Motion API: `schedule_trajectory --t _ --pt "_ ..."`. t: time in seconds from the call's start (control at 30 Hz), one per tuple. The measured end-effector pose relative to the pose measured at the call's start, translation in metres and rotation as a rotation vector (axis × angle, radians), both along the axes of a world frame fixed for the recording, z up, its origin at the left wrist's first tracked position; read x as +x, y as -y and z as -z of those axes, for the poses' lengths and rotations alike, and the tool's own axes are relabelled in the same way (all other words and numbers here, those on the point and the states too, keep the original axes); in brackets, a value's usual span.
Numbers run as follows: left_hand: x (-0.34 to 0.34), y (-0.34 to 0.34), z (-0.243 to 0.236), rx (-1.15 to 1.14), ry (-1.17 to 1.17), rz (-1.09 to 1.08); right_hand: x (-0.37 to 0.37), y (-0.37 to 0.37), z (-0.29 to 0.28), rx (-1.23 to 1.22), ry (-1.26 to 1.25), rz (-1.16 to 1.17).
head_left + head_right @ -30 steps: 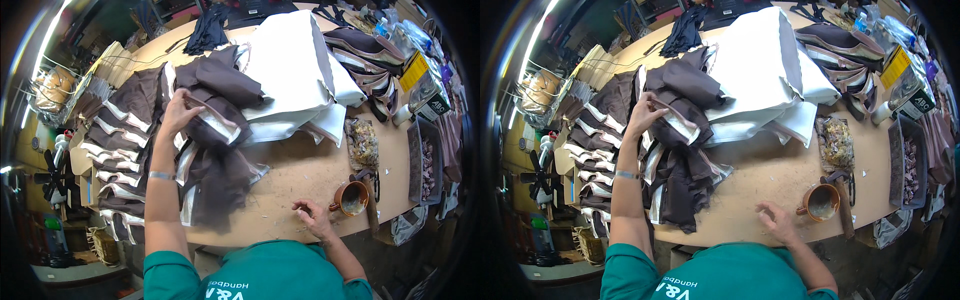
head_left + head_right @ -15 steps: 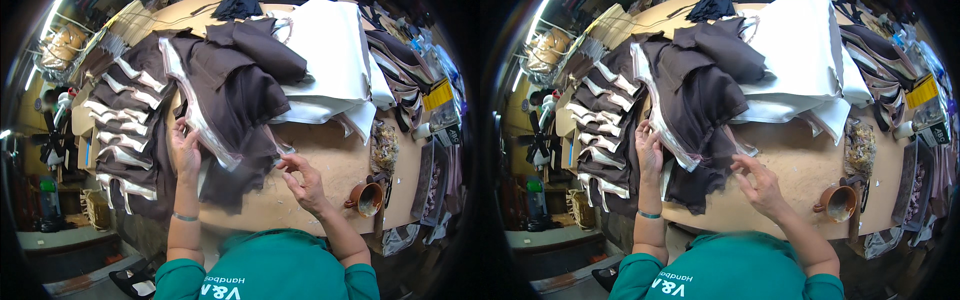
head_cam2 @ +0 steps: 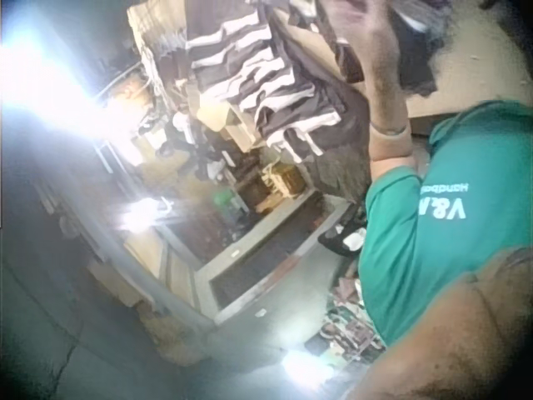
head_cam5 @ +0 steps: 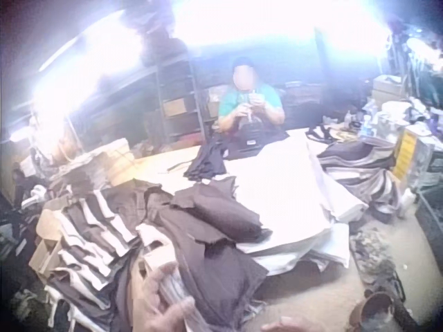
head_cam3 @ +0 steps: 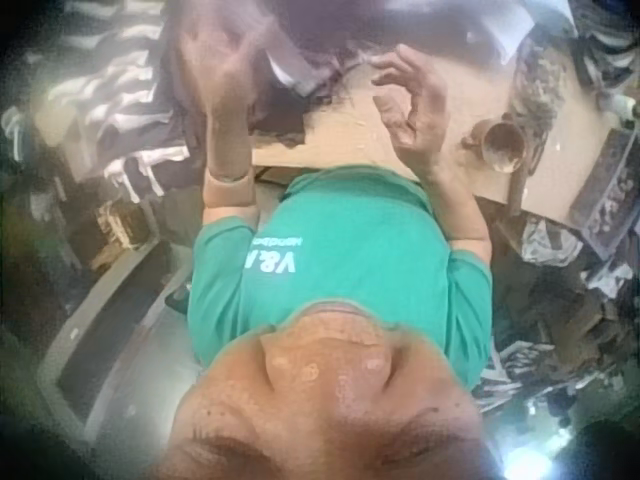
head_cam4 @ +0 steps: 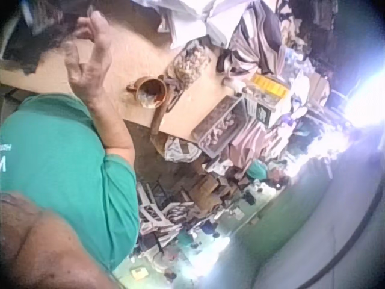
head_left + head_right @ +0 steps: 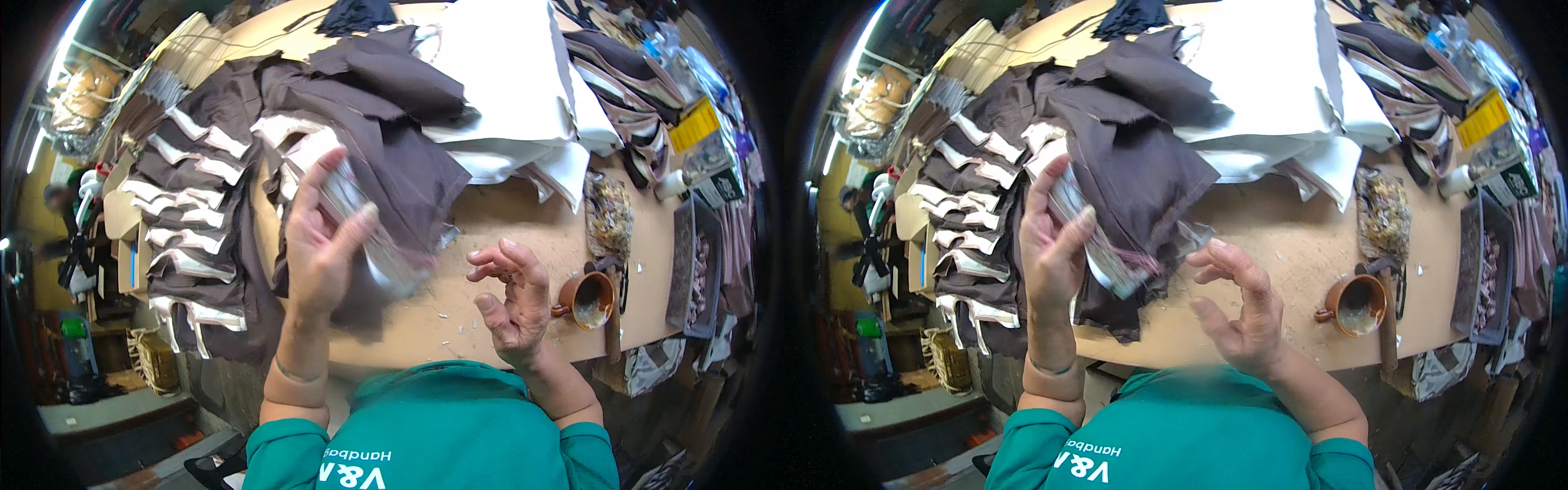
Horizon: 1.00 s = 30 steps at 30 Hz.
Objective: The person handles dark fabric pieces with white lining, folding and aligning the edges by hand. They use a small cutting tool to trim excess material from the fabric edges and continue to adjust and smooth the seams throughout the process.
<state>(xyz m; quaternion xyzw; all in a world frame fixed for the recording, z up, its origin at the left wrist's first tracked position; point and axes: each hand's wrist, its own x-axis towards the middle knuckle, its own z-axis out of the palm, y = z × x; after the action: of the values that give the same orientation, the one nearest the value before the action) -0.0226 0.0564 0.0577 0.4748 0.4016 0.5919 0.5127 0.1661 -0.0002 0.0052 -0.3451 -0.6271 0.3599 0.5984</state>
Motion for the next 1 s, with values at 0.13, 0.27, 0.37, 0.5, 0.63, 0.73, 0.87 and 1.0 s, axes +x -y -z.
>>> schedule_trajectory --t 0.13,0.27,0.37,0.5,0.63,0.73,0.87,1.0 --pt "0.023 0.028 0.025 -0.082 0.037 0.064 0.004 0.005 0.0 -0.12 0.013 -0.004" --pt "0.026 0.039 0.044 -0.217 0.067 0.082 -0.002 0.009 0.007 -0.008 0.156 0.094" --pt "0.032 0.049 0.043 -0.137 -0.046 0.13 -0.003 0.009 0.016 0.001 0.199 0.117" --pt "0.033 0.065 0.057 -0.09 -0.311 0.174 -0.005 0.01 0.019 -0.01 0.246 0.136" --pt "0.031 0.066 0.063 -0.09 -0.241 0.178 0.0 0.013 0.024 -0.176 0.178 0.161" --pt "0.027 0.068 0.067 -0.136 -0.196 0.195 0.014 0.013 0.027 -0.352 -0.113 0.079" --pt "0.034 0.068 0.061 -0.217 -0.07 0.226 0.003 0.014 0.014 -0.139 0.123 0.099" --pt "0.035 0.067 0.066 -0.198 -0.088 0.216 -0.005 0.013 0.023 -0.117 0.24 0.073"
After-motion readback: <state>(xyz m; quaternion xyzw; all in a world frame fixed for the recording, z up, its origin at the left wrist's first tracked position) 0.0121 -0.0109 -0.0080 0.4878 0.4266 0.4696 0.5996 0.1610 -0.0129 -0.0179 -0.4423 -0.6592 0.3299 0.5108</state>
